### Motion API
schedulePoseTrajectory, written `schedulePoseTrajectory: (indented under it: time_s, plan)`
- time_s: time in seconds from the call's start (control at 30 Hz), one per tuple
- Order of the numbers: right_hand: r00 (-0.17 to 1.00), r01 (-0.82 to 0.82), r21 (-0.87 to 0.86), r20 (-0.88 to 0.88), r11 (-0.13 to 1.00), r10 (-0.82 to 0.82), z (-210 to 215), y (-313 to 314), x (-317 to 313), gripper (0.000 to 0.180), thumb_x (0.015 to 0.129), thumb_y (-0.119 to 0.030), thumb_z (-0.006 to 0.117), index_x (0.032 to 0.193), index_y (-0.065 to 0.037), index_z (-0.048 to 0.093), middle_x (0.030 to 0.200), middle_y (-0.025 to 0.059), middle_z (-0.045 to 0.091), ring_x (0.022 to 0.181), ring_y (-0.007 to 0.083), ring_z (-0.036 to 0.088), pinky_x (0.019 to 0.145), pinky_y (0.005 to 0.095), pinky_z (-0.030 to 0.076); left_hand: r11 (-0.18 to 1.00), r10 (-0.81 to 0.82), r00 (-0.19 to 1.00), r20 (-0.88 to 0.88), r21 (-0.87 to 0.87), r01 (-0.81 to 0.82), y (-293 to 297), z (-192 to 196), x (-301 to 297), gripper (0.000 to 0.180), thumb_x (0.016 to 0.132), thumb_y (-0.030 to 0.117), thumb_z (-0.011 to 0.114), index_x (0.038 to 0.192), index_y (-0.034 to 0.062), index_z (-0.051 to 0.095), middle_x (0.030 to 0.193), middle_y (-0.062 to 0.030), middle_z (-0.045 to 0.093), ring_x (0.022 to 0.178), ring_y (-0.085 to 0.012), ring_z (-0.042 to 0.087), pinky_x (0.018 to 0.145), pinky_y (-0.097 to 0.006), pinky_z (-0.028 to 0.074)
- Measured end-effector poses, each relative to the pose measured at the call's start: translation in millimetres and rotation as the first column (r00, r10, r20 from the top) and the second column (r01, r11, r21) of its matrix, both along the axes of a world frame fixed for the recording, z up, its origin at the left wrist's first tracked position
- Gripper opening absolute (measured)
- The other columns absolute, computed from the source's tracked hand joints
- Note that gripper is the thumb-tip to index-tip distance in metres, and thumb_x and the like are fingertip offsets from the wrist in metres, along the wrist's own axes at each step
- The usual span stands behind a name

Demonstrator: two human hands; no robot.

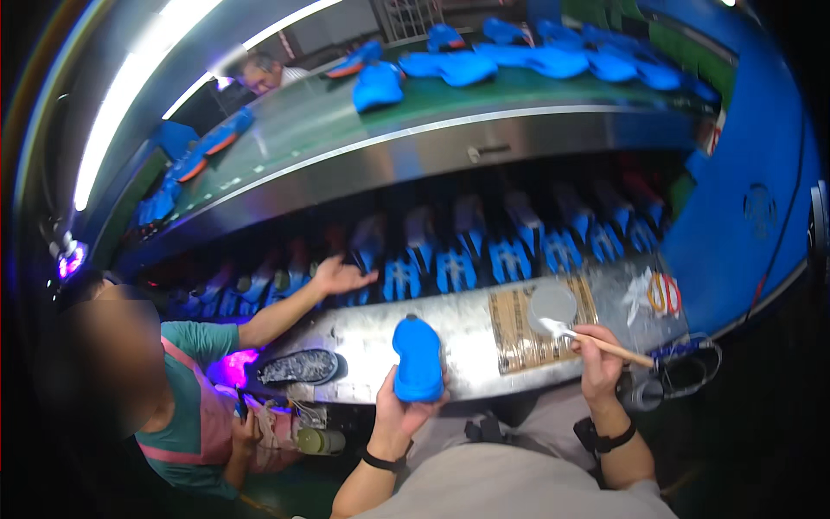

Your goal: Applying adhesive to shoe soles with a brush and placing them onto a moving conveyor belt.

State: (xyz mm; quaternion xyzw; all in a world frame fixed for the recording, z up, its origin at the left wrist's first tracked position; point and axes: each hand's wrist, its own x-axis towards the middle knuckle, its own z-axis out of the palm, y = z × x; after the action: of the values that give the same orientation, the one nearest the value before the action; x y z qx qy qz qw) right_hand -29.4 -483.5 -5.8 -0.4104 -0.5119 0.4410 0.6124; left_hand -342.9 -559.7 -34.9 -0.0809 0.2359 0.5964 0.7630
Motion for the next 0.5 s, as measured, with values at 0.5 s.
schedulePoseTrajectory:
  time_s: [0.5]
  plan:
    - [0.877, 0.420, 0.048, 0.236, 0.906, -0.419, -117, 31, 68, 0.032, 0.102, -0.011, 0.052, 0.128, 0.007, 0.058, 0.126, 0.0159, 0.062, 0.111, 0.0242, 0.060, 0.096, 0.0352, 0.049, 0.685, 0.249, 0.927, -0.281, 0.728, 0.037, 163, 249, -76, 0.081, 0.103, 0.061, 0.026, 0.138, -0.0105, 0.043, 0.128, -0.0314, 0.057, 0.107, -0.0412, 0.065, 0.084, -0.045, 0.059]
